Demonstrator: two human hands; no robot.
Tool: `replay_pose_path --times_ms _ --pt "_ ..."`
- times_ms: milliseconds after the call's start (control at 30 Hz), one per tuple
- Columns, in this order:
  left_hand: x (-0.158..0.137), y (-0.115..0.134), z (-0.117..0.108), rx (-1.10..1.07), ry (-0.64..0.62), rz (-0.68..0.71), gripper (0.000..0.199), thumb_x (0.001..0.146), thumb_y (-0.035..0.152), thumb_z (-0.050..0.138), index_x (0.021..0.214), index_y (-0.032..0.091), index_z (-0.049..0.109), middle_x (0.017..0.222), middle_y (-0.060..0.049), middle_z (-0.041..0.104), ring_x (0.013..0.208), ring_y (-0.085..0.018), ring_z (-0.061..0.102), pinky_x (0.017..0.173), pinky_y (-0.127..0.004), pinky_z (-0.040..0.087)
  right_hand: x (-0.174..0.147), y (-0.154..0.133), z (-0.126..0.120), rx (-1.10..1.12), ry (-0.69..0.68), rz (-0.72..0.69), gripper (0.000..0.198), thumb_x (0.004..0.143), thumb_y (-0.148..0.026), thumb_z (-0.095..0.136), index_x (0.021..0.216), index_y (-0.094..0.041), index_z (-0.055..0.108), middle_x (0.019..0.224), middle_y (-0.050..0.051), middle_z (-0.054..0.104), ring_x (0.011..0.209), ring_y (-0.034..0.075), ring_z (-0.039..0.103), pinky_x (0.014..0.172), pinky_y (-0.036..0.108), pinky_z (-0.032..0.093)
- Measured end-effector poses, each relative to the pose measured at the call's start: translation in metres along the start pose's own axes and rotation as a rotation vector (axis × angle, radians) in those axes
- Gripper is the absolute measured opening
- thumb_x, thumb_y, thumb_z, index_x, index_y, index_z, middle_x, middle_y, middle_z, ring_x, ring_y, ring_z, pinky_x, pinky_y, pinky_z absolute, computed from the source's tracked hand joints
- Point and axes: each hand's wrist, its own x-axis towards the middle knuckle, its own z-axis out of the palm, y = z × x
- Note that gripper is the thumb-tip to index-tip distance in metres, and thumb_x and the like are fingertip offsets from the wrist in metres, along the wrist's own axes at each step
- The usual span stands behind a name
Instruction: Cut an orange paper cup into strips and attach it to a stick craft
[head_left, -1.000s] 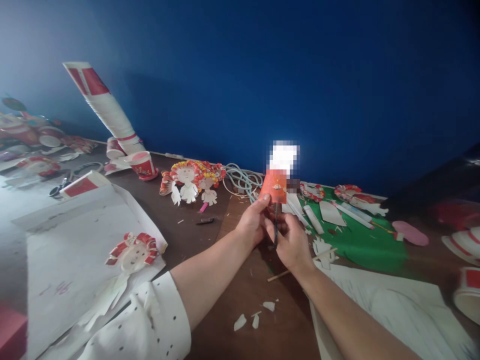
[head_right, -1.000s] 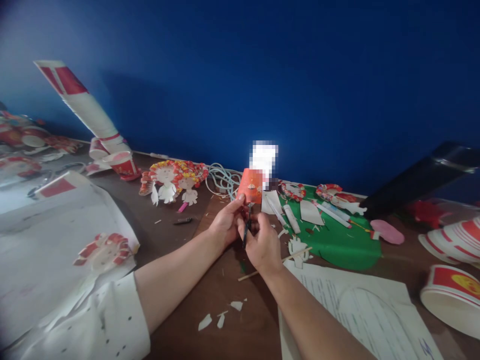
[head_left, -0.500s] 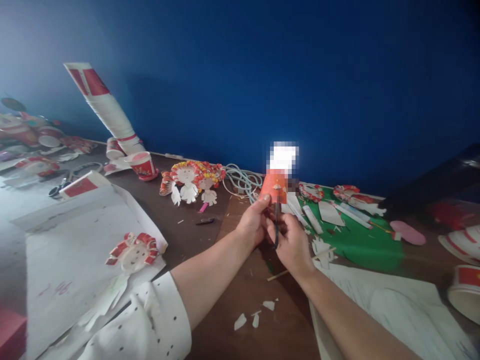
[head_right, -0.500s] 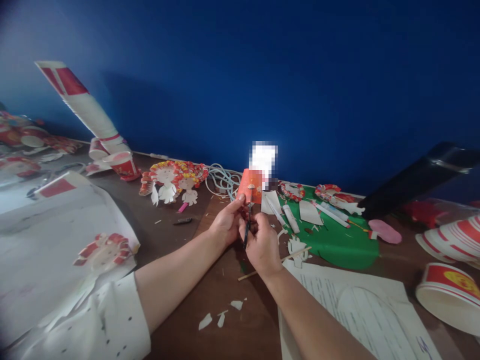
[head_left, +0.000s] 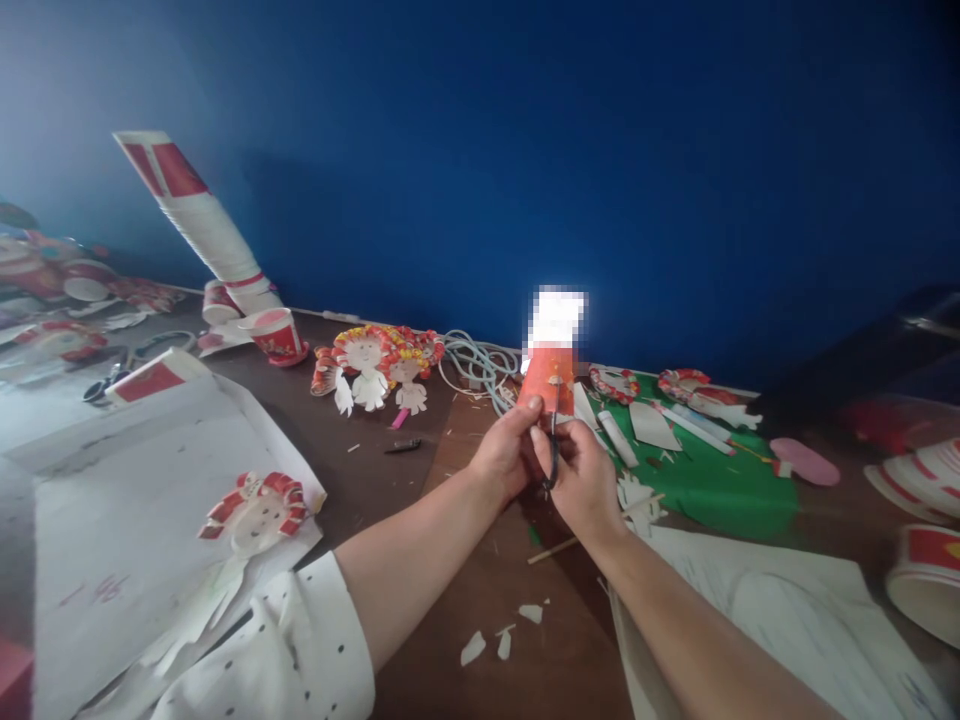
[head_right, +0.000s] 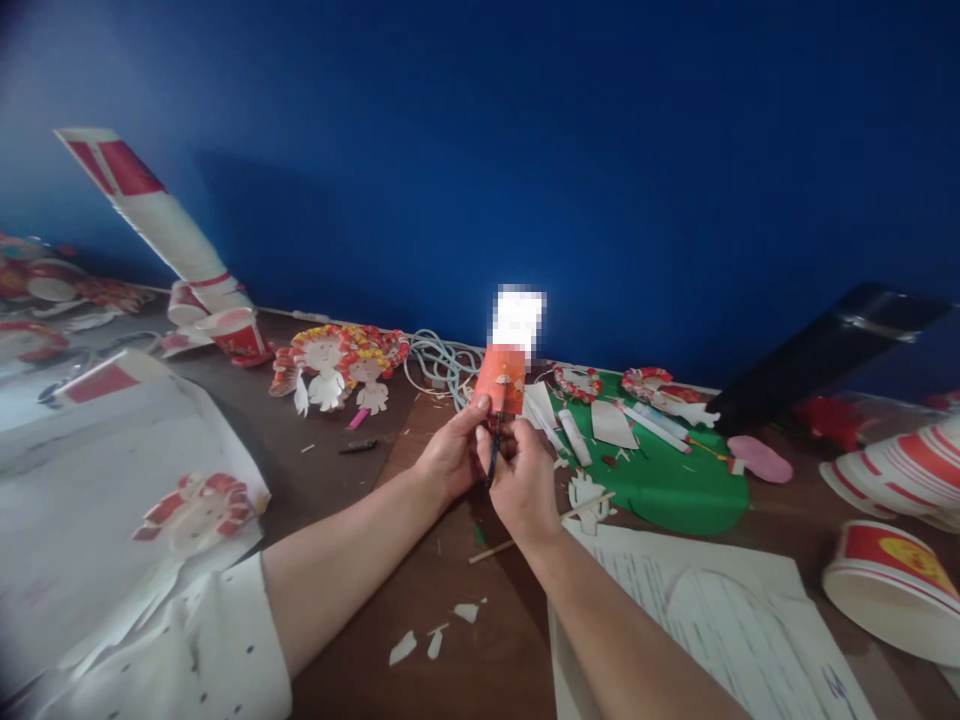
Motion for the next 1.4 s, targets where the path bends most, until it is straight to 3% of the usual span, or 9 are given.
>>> replay_pose_path --times_ms 200,400,967,1100,1233,1400 --pt "0.0 0.001 0.001 0.06 0.008 -0.012 0.02 0.076 0.033 0.064 0.071 0.015 0.056 0.05 0.0 0.057 0.038 -0.012 0.051 0.042 -0.024 0.04 0.001 0.001 -0.002 -0.02 -0.011 0.013 0.03 0.08 -0.049 0.063 0.087 -0.02 0.057 0.069 0.004 0.067 0.059 0.018 0.062 0.055 0.028 0.049" --pt "0.002 -0.003 -0.003 0.099 -0.025 0.01 0.025 0.07 0.036 0.07 0.073 0.016 0.054 0.051 0.002 0.055 0.036 -0.009 0.046 0.036 -0.021 0.029 0.006 -0.007 -0.004 0.15 0.037 0.101 0.041 0.071 -0.057 0.068 0.085 -0.019 0.06 0.072 0.006 0.07 0.054 0.018 0.061 0.05 0.029 0.049" --pt "0.002 -0.003 -0.005 0.189 -0.147 0.04 0.029 0.076 0.041 0.062 0.064 0.017 0.051 0.042 0.002 0.047 0.034 -0.01 0.04 0.035 -0.022 0.035 0.008 -0.027 -0.007 0.233 0.079 0.265 0.039 0.068 -0.055 0.071 0.069 -0.017 0.061 0.052 0.001 0.063 0.04 0.011 0.054 0.041 0.022 0.042" --pt "0.002 -0.003 -0.004 0.192 -0.183 0.045 0.026 0.077 0.039 0.061 0.068 0.016 0.053 0.042 0.003 0.045 0.034 -0.011 0.042 0.036 -0.023 0.036 0.009 -0.025 -0.005 0.37 0.107 0.311 0.036 0.068 -0.051 0.072 0.061 -0.017 0.06 0.051 0.0 0.062 0.039 0.009 0.051 0.038 0.021 0.037" --pt "-0.001 -0.002 -0.001 0.2 -0.173 0.066 0.025 0.078 0.037 0.059 0.065 0.017 0.051 0.043 0.003 0.044 0.035 -0.012 0.045 0.038 -0.024 0.038 0.008 -0.034 -0.005 0.533 0.126 0.423 0.031 0.065 -0.044 0.075 0.069 -0.015 0.065 0.051 0.0 0.06 0.039 0.008 0.046 0.034 0.02 0.029" --pt "-0.001 -0.004 0.0 0.174 -0.092 0.102 0.022 0.076 0.032 0.064 0.067 0.016 0.051 0.047 0.004 0.044 0.038 -0.009 0.044 0.043 -0.022 0.04 0.006 -0.05 -0.007 0.674 0.113 0.54 0.029 0.063 -0.04 0.076 0.078 -0.016 0.07 0.056 -0.001 0.061 0.043 0.007 0.047 0.035 0.018 0.028"
